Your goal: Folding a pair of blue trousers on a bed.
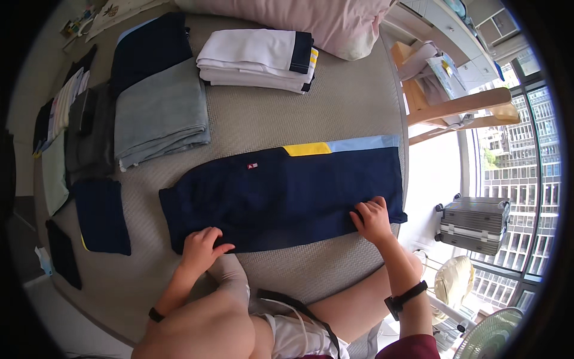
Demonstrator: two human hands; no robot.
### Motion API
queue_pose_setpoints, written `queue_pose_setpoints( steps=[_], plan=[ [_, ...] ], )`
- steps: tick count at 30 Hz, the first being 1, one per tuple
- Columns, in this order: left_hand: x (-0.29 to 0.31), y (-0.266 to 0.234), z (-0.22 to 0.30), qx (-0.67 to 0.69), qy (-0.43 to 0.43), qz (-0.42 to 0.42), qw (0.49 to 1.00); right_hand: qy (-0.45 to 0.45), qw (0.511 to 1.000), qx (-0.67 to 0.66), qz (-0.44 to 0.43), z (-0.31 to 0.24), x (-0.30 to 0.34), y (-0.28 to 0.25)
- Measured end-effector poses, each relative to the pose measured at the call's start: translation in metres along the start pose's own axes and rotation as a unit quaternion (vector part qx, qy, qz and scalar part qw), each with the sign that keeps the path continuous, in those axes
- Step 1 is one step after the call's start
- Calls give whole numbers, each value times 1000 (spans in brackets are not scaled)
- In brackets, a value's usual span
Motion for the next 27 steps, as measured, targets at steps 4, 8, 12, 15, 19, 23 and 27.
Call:
queue_pose_setpoints(
  steps=[4, 8, 12, 15, 19, 23, 27],
  plan=[
    [22, -6, 2, -88, 55, 72, 992, 1, 993, 5, 119, 2, 9, 7],
    [40, 6, -5, -133, -13, 85, 987, 118, 982, 27, 145, 4, 1, 7],
    [34, 8, -1, -144, -23, 126, 981, 137, 979, 50, 145, 4, -4, 3],
    [41, 8, -6, -161, -26, 163, 973, 237, 959, 109, 109, 14, 8, 14],
    [47, 0, -16, -215, -116, 172, 954, 293, 928, 151, 172, 16, 19, 23],
    [47, -5, -18, -188, -117, 142, 965, 179, 960, 83, 200, 11, 24, 21],
    [50, -2, -18, -154, -107, 160, 969, 50, 991, -23, 120, -47, 33, 24]
  ],
)
Point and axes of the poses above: each hand's wrist, its own x-axis away from the middle knuckle, its own y-axis out of the palm, z = x × y, the point moved 2 cm from there along -x, towards the middle knuckle, and after that the axes turned 10 degrees about y, right-handed, at the moved point
